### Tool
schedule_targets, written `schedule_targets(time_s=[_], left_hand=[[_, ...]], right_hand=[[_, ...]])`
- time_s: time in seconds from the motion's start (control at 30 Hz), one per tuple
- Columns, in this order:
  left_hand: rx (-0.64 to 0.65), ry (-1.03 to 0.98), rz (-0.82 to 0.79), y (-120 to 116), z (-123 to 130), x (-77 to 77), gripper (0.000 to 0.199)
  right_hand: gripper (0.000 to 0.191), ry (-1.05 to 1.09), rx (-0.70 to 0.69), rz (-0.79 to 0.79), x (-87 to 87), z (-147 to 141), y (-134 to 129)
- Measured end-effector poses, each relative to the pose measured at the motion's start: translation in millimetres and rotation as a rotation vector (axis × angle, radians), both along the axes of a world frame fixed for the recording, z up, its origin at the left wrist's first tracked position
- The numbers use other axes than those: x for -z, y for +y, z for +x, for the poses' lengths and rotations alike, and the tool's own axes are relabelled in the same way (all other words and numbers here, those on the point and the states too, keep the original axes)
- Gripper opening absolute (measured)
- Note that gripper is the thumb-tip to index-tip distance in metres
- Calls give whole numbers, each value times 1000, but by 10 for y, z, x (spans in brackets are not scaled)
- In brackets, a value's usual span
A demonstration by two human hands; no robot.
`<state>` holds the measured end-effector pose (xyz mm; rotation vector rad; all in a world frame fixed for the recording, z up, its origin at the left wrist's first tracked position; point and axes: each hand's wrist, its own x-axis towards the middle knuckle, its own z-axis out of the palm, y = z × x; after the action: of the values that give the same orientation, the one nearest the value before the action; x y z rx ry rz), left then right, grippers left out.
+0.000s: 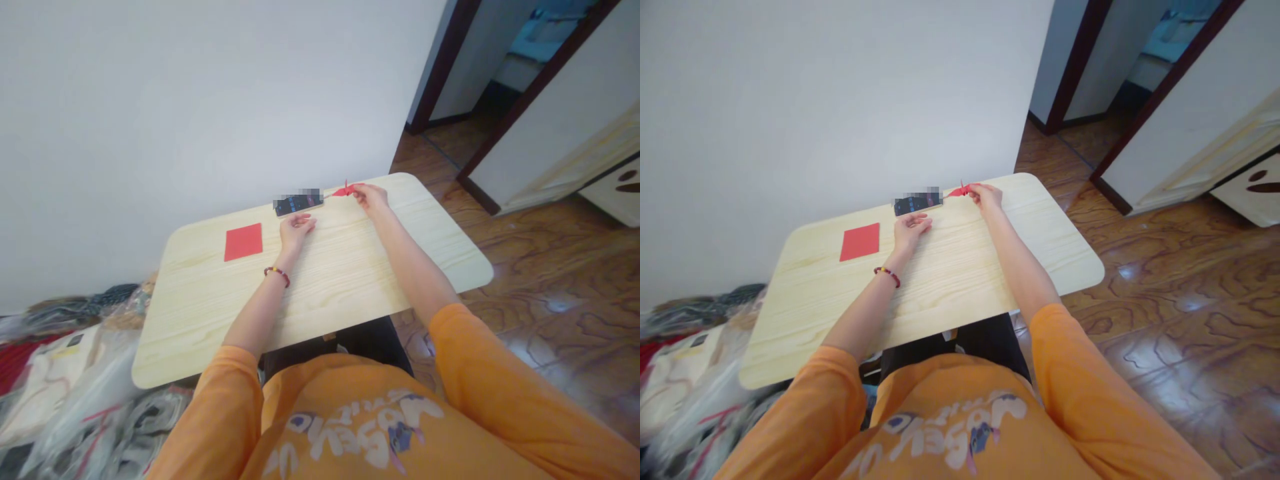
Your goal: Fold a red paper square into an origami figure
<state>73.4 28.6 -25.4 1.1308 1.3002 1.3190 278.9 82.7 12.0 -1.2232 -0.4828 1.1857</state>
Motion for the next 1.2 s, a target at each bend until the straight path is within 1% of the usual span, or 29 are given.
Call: schedule_targets(time_s=[0.1,0.2,0.3,0.4,0.5,0.63,0.73,0.8,0.83,0.9,1.0,1.1,1.2], left_hand=[[18,114,27,63,91,30,16],[46,191,75,120,175,72,16],[66,229,122,169,243,117,14],[49,279,167,201,275,160,13],[57,299,198,208,269,191,14],[65,293,214,197,252,203,14],[64,261,204,196,253,202,14],[64,247,201,198,259,197,15],[63,245,201,198,262,193,15],[64,243,199,193,263,179,16],[86,244,187,163,234,143,17],[94,314,216,110,127,84,17],[83,458,274,52,-84,5,16]], right_hand=[[22,-58,114,-59,-36,248,92],[20,-135,104,-147,-9,388,135],[18,-159,103,-190,66,434,168],[17,-198,107,-225,145,455,195],[16,-243,110,-220,205,492,184],[11,-318,127,-194,267,566,105],[7,-381,180,-185,282,616,21],[10,-485,255,-152,259,624,-38],[10,-532,271,-127,237,615,-67],[8,-600,241,-56,173,564,-119],[12,-601,108,41,59,393,-178],[11,-539,-15,123,-32,121,-216],[10,-495,-149,169,-72,-216,-245]])
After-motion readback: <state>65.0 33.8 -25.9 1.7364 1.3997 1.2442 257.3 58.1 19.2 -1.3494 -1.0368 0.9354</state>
